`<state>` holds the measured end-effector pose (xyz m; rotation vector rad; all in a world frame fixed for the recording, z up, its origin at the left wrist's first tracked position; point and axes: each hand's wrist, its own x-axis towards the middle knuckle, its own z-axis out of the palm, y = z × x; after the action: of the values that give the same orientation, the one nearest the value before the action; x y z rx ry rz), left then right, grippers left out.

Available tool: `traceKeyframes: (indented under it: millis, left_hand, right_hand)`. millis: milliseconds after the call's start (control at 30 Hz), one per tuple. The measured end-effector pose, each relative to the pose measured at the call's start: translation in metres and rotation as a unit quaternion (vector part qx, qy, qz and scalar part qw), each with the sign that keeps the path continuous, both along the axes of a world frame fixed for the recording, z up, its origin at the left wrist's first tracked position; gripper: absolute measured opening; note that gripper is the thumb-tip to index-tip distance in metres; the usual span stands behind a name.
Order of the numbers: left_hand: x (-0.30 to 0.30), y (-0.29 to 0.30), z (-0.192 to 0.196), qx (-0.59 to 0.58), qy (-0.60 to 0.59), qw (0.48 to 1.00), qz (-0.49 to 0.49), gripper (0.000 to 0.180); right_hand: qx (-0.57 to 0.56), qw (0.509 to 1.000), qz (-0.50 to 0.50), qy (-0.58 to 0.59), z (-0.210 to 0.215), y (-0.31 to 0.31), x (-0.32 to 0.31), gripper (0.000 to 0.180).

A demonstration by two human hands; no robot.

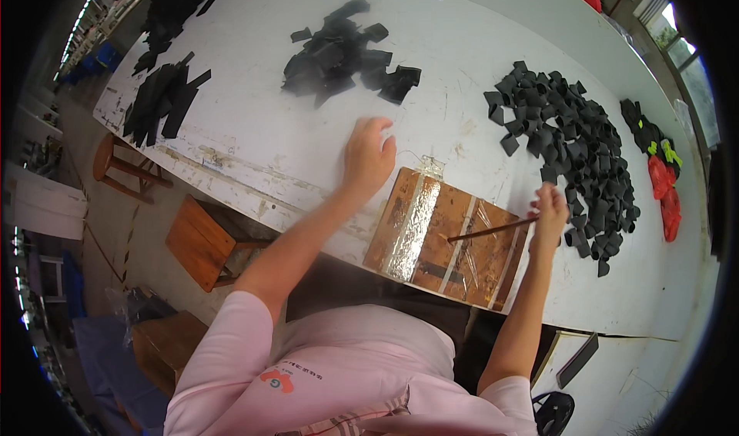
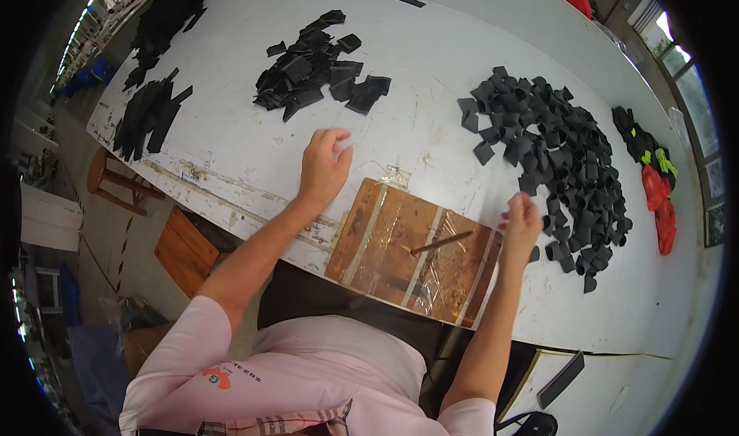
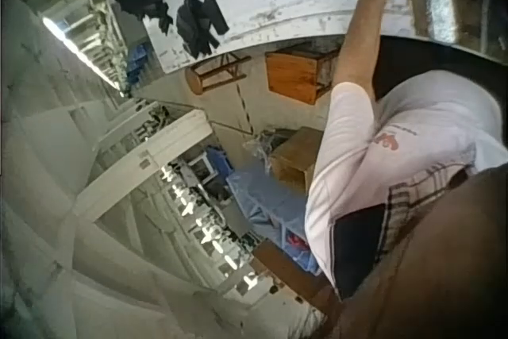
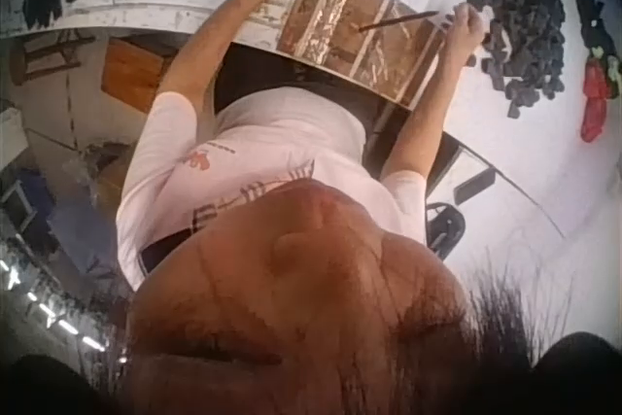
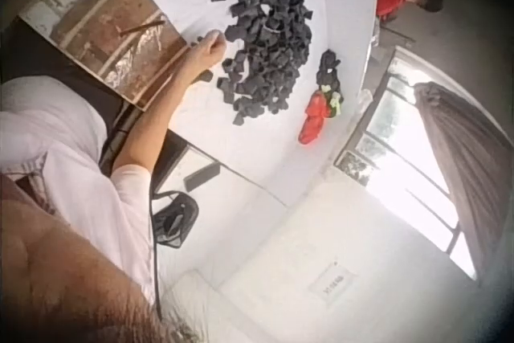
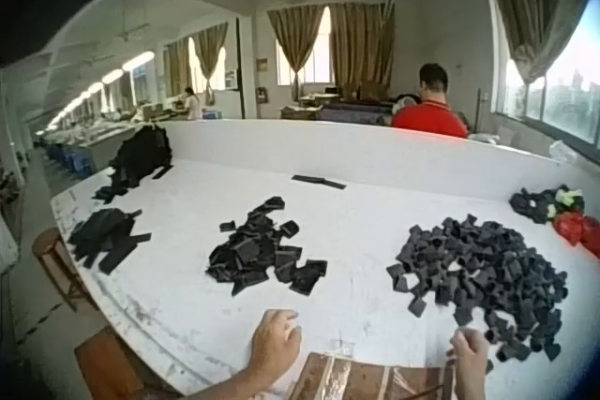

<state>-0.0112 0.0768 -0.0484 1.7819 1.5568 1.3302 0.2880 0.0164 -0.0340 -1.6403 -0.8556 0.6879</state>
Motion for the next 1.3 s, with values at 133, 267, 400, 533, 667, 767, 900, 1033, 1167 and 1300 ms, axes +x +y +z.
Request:
traceKeyframes:
  millis: [133,267,400,533,667,767,900,1033,1167,1300]
  left_hand:
    - [0.007,0.070,-0.005,0.132,0.190,0.973,0.007,0.042]
    - [0.013,0.130,-0.010,0.103,0.338,0.935,0.027,0.067]
    - [0.015,0.168,-0.023,0.011,0.382,0.923,0.036,0.071]
    - [0.020,0.176,-0.044,-0.002,0.349,0.937,0.027,0.053]
    - [0.021,0.167,-0.052,0.049,0.303,0.952,0.007,0.030]
    - [0.019,0.156,-0.055,0.060,0.267,0.961,-0.025,0.022]
    - [0.013,0.133,-0.051,0.126,0.236,0.963,-0.042,0.024]
    - [0.006,0.102,-0.036,0.115,0.148,0.978,-0.091,0.022]
    - [0.006,0.053,-0.014,-0.128,-0.048,0.971,-0.197,0.017]
    - [0.006,-0.003,-0.002,-0.214,-0.106,0.943,-0.232,0.017]
  right_hand:
    - [0.057,0.943,0.001,-0.329,-0.051,-0.012,-0.031,0.024]
    - [0.003,0.926,0.019,-0.376,-0.031,-0.012,-0.055,0.018]
    - [-0.010,0.935,0.027,-0.354,-0.029,-0.011,-0.055,0.018]
    - [-0.004,0.942,0.014,-0.337,-0.029,-0.011,-0.054,0.018]
    - [-0.024,0.947,0.015,-0.321,-0.030,-0.011,-0.053,0.019]
    - [-0.028,0.949,0.014,-0.314,-0.030,-0.013,-0.051,0.019]
    - [-0.006,0.946,0.028,-0.324,-0.028,-0.011,-0.052,0.014]
    - [0.017,0.941,0.028,-0.336,-0.032,-0.011,-0.049,0.014]
    - [0.020,0.940,0.015,-0.340,-0.038,-0.010,-0.046,0.014]
    - [0.015,0.944,0.015,-0.329,-0.039,-0.009,-0.044,0.016]
